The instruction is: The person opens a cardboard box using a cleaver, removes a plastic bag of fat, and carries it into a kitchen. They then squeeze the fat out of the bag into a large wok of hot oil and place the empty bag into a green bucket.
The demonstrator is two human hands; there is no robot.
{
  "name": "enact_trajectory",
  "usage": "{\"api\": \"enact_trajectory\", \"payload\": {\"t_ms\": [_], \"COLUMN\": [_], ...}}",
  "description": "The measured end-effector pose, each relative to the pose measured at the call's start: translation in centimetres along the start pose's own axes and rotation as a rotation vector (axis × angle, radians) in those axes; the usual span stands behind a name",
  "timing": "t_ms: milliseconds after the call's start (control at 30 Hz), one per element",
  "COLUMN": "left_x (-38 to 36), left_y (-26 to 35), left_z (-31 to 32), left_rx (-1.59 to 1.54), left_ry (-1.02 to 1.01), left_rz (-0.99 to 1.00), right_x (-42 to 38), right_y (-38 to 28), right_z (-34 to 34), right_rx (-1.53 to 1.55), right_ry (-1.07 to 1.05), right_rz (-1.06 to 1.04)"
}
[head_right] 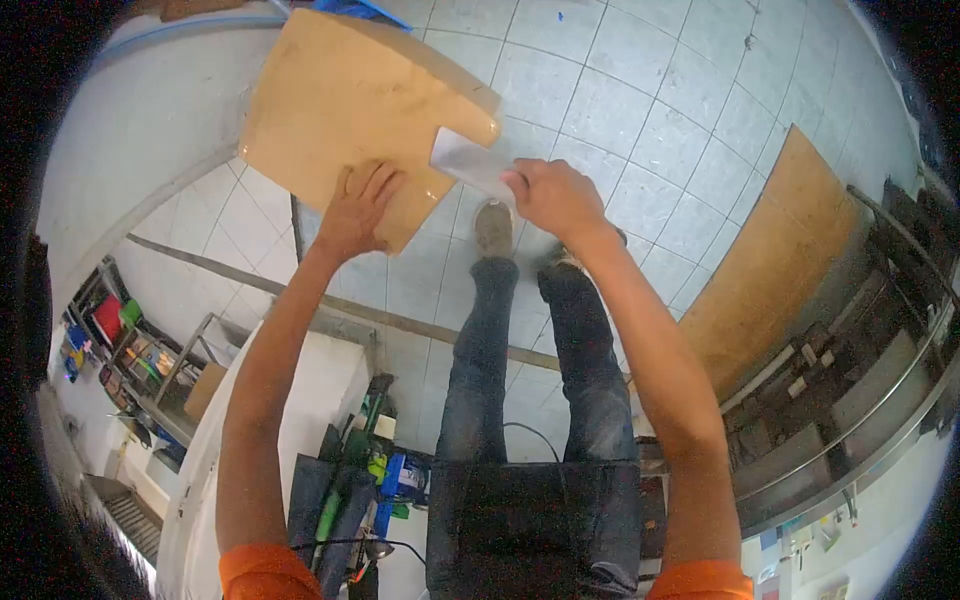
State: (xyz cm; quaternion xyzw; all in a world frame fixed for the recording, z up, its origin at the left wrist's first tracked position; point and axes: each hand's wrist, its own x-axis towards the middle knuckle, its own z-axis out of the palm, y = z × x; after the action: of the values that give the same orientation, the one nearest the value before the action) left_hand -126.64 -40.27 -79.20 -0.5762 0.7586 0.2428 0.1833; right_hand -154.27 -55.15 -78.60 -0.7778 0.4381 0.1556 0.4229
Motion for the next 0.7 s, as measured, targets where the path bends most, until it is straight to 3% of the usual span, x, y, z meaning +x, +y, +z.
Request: {"api": "enact_trajectory", "payload": {"t_ms": [333, 433, 500, 633, 700], "left_x": [1.7, 1.4, 1.1, 1.7, 1.5], "left_y": [0.5, 0.7, 0.3, 0.4, 0.4], "left_z": [-1.2, -1.1, -0.7, -0.8, -1.5], "left_rx": [0.226, 0.226, 0.186, 0.095, 0.052], "left_ry": [-0.079, -0.134, -0.008, 0.021, -0.058], "left_rz": [0.018, 0.000, 0.056, 0.058, 0.045], "right_x": [-0.2, -0.4, -0.9, -1.8, -1.6], "right_y": [-0.9, -0.9, -1.1, -1.2, -0.9], "right_z": [0.8, 1.2, 0.9, 0.6, 0.1], "right_rx": [-0.015, -0.011, -0.003, -0.001, -0.064], "right_ry": [0.003, 0.003, 0.023, 0.034, -0.013], "right_rz": [0.042, 0.027, 0.022, 0.030, -0.097]}}
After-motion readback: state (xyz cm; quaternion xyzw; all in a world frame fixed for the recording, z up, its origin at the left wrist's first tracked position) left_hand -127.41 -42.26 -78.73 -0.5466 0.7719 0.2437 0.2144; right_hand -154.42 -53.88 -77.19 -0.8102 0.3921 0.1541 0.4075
